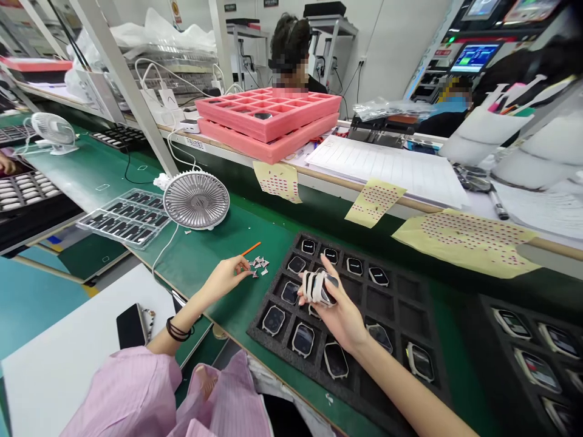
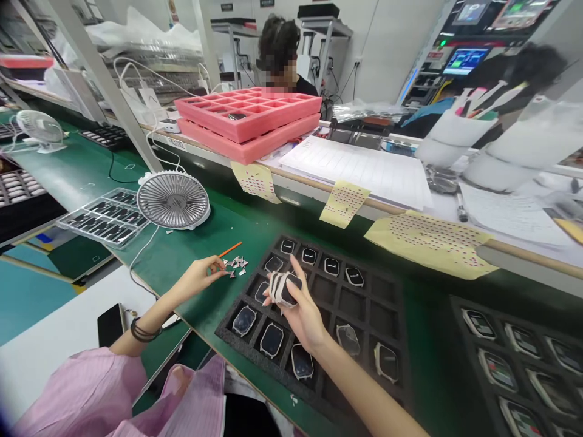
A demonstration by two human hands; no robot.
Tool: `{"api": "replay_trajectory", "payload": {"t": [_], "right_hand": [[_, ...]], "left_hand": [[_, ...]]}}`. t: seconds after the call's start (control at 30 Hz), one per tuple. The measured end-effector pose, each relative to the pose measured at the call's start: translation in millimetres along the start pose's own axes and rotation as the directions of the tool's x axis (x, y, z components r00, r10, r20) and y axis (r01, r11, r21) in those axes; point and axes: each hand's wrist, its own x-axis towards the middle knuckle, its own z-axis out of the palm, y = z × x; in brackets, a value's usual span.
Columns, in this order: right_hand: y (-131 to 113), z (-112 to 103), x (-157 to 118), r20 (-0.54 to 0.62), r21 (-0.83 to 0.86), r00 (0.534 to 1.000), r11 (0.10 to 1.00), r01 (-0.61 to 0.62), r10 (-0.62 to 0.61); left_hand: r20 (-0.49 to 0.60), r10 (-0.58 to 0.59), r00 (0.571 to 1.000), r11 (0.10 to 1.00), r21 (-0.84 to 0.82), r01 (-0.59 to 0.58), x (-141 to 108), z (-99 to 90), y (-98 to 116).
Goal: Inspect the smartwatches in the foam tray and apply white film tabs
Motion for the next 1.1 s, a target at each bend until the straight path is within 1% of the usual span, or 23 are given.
{"api": "replay_trajectory", "payload": {"t": [0.03, 0.07, 0.1, 0.13, 0.17, 0.23, 0.3, 0.33, 0.4, 0.47, 0.53, 0.57, 0.7, 0.73, 0.8, 0.87, 1.0, 1.1], "right_hand": [[-1.0, 0.6, 0.5, 0.037, 0.030, 0.998, 0.999, -0.044, 0.042], [-1.7, 1.2, 0.9, 0.074, 0.053, 0.994, 0.995, -0.087, 0.083], [-2.0, 1.8, 1.2, 0.106, 0.069, 0.987, 0.990, -0.124, 0.117], [-2.0, 2.4, 1.4, 0.134, 0.076, 0.980, 0.984, -0.158, 0.147], [-1.8, 2.9, 1.2, 0.157, 0.077, 0.972, 0.979, -0.188, 0.174], [-1.0, 3.8, 0.3, 0.181, 0.067, 0.959, 0.970, -0.234, 0.219], [-0.2, 4.4, -1.2, 0.189, 0.061, 0.950, 0.963, -0.262, 0.247], [0.2, 4.6, -2.0, 0.195, 0.060, 0.947, 0.960, -0.273, 0.257], [0.6, 5.0, -3.1, 0.223, 0.061, 0.937, 0.956, -0.287, 0.268], [0.7, 5.4, -3.7, 0.274, 0.046, 0.922, 0.953, -0.298, 0.275], [0.5, 6.0, -4.0, 0.322, 0.020, 0.902, 0.950, -0.312, 0.289], [0.4, 6.3, -4.1, 0.338, 0.009, 0.892, 0.947, -0.322, 0.300], [-0.1, 6.9, -5.2, 0.364, -0.001, 0.868, 0.932, -0.362, 0.338], [-0.2, 6.9, -5.6, 0.372, 0.005, 0.863, 0.930, -0.369, 0.340], [-0.4, 6.5, -6.4, 0.400, 0.027, 0.850, 0.922, -0.385, 0.343], [-0.3, 5.8, -7.0, 0.435, 0.052, 0.834, 0.915, -0.401, 0.341], [1.2, 4.9, -8.0, 0.481, 0.066, 0.814, 0.913, -0.404, 0.325], [1.9, 6.0, -8.9, 0.489, 0.059, 0.808, 0.912, -0.406, 0.328]], "left_hand": [[0.009, 0.041, 0.999, 0.993, -0.108, -0.040, -2.3, -4.6, 9.5], [0.016, 0.103, 0.995, 0.965, -0.246, -0.096, -4.8, -9.0, 20.7], [0.019, 0.181, 0.983, 0.917, -0.365, -0.162, -7.2, -13.0, 33.0], [-0.003, 0.264, 0.965, 0.861, -0.449, -0.237, -9.3, -16.2, 45.8], [-0.053, 0.351, 0.935, 0.800, -0.502, -0.328, -10.6, -18.5, 58.1], [-0.127, 0.517, 0.847, 0.673, -0.551, -0.493, -10.2, -20.4, 79.1], [-0.132, 0.643, 0.755, 0.562, -0.588, -0.582, -6.0, -19.1, 92.6], [-0.120, 0.685, 0.719, 0.525, -0.604, -0.600, -2.9, -17.7, 96.5], [-0.093, 0.734, 0.673, 0.487, -0.619, -0.616, 4.1, -14.8, 100.0], [-0.066, 0.760, 0.647, 0.478, -0.618, -0.625, 10.2, -12.4, 100.4], [-0.024, 0.774, 0.633, 0.479, -0.631, -0.610, 14.2, -11.2, 100.4], [-0.004, 0.773, 0.635, 0.483, -0.645, -0.592, 15.3, -11.2, 100.9], [0.058, 0.732, 0.678, 0.523, -0.685, -0.507, 16.8, -13.3, 106.5], [0.071, 0.728, 0.681, 0.531, -0.687, -0.496, 17.3, -13.8, 107.9], [0.095, 0.735, 0.671, 0.535, -0.691, -0.487, 19.0, -14.5, 109.2], [0.096, 0.745, 0.660, 0.523, -0.698, -0.489, 21.5, -14.8, 108.2], [0.048, 0.753, 0.656, 0.489, -0.707, -0.511, 24.9, -14.9, 103.7], [0.083, 0.744, 0.663, 0.516, -0.703, -0.490, 25.0, -14.0, 104.2]]}}
